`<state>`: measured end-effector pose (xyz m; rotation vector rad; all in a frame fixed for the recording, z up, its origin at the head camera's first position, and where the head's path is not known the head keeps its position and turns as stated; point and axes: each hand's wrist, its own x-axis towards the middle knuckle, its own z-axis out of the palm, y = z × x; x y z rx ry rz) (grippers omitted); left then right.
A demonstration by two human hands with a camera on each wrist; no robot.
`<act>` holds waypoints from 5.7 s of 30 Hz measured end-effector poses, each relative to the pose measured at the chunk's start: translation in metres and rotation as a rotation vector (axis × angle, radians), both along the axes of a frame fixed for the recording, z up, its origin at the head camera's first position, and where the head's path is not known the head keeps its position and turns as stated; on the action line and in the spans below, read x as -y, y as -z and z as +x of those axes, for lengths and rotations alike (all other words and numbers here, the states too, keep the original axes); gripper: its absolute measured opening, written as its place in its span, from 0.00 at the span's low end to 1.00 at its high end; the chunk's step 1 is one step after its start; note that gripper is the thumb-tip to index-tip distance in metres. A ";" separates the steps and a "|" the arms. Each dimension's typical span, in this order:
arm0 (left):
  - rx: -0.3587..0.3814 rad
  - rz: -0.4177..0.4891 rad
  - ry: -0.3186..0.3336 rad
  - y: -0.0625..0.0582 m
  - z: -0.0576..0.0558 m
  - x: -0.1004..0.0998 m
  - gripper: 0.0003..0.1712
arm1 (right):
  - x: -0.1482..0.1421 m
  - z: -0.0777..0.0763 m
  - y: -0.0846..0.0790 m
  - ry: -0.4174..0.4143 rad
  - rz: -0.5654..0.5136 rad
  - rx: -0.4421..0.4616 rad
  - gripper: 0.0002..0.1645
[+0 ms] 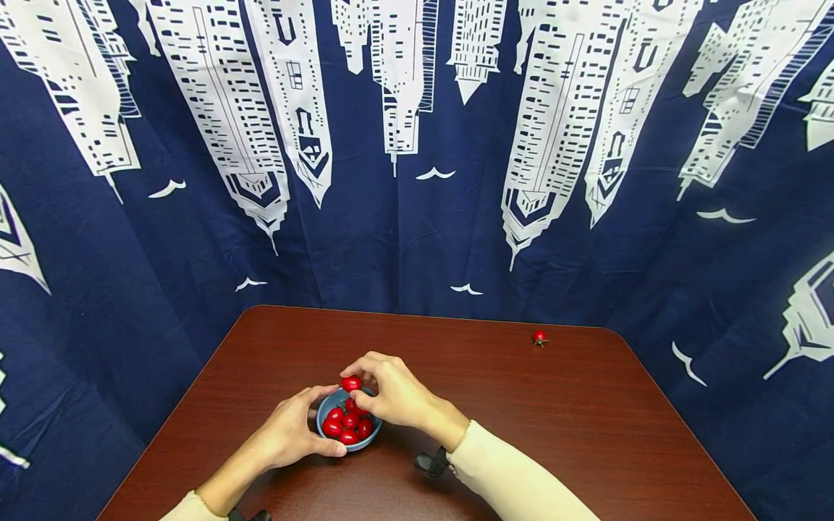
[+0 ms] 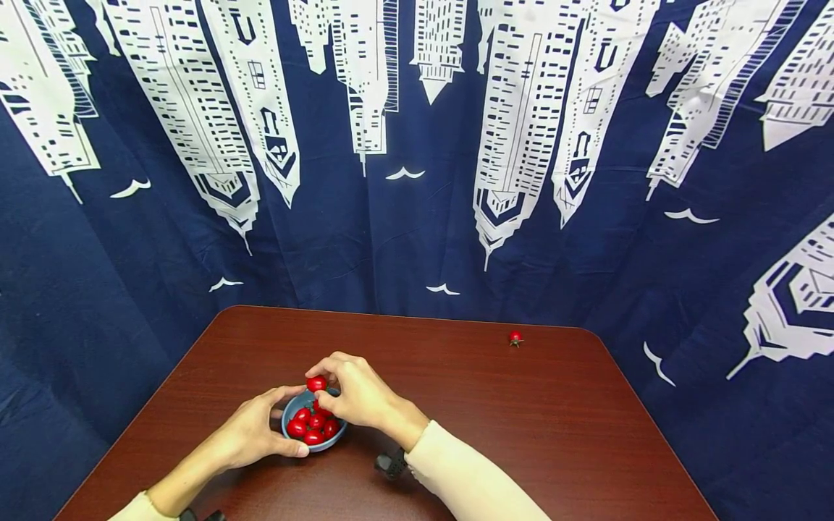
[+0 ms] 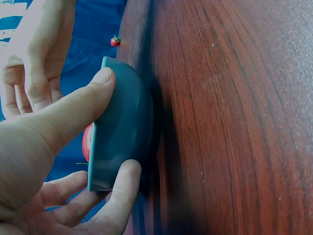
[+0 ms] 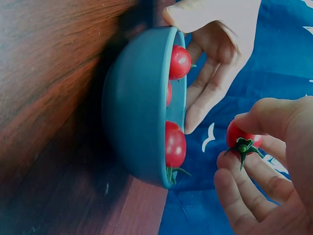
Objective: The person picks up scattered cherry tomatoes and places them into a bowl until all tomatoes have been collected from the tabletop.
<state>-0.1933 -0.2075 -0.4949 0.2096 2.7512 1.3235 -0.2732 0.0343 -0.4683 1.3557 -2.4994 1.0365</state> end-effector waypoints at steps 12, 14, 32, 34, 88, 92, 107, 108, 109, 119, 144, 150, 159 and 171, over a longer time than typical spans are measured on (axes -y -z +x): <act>0.003 -0.008 -0.005 0.000 -0.001 -0.001 0.63 | 0.005 0.002 0.006 0.006 0.009 -0.012 0.21; 0.004 -0.008 -0.006 0.000 -0.001 -0.001 0.63 | 0.005 0.002 0.006 0.009 0.015 -0.017 0.22; -0.009 -0.039 -0.010 0.000 -0.003 -0.002 0.63 | -0.005 0.005 0.003 0.045 0.023 -0.014 0.22; -0.009 -0.042 -0.012 0.000 -0.003 -0.002 0.63 | -0.007 0.005 0.003 0.050 0.023 -0.018 0.22; 0.013 -0.046 -0.026 -0.001 0.000 -0.006 0.64 | -0.149 -0.031 0.016 0.398 -0.060 -0.031 0.21; 0.011 -0.041 -0.023 -0.001 0.001 -0.006 0.63 | -0.167 -0.034 0.019 0.440 -0.060 -0.062 0.23; 0.003 -0.041 -0.033 -0.001 -0.002 -0.002 0.63 | -0.235 -0.057 0.019 0.596 -0.039 -0.108 0.32; 0.004 -0.039 -0.032 -0.001 -0.002 -0.002 0.63 | -0.241 -0.058 0.020 0.611 -0.032 -0.106 0.32; 0.005 -0.037 -0.032 -0.001 -0.002 -0.003 0.63 | -0.247 -0.060 0.020 0.625 -0.023 -0.104 0.33; 0.030 -0.019 -0.019 0.001 -0.001 -0.006 0.63 | -0.298 -0.092 0.030 0.712 0.018 0.026 0.40; 0.023 0.010 0.006 -0.002 -0.004 0.003 0.62 | -0.327 -0.137 0.040 0.629 0.185 0.284 0.58; 0.011 0.029 0.027 -0.001 -0.003 0.003 0.63 | -0.331 -0.137 0.048 0.654 0.098 0.285 0.34; 0.018 0.024 0.028 0.001 -0.005 0.004 0.63 | -0.328 -0.133 0.053 0.657 0.051 0.279 0.22; 0.010 -0.003 0.016 -0.003 -0.003 0.001 0.62 | -0.324 -0.116 0.043 0.646 0.020 0.279 0.22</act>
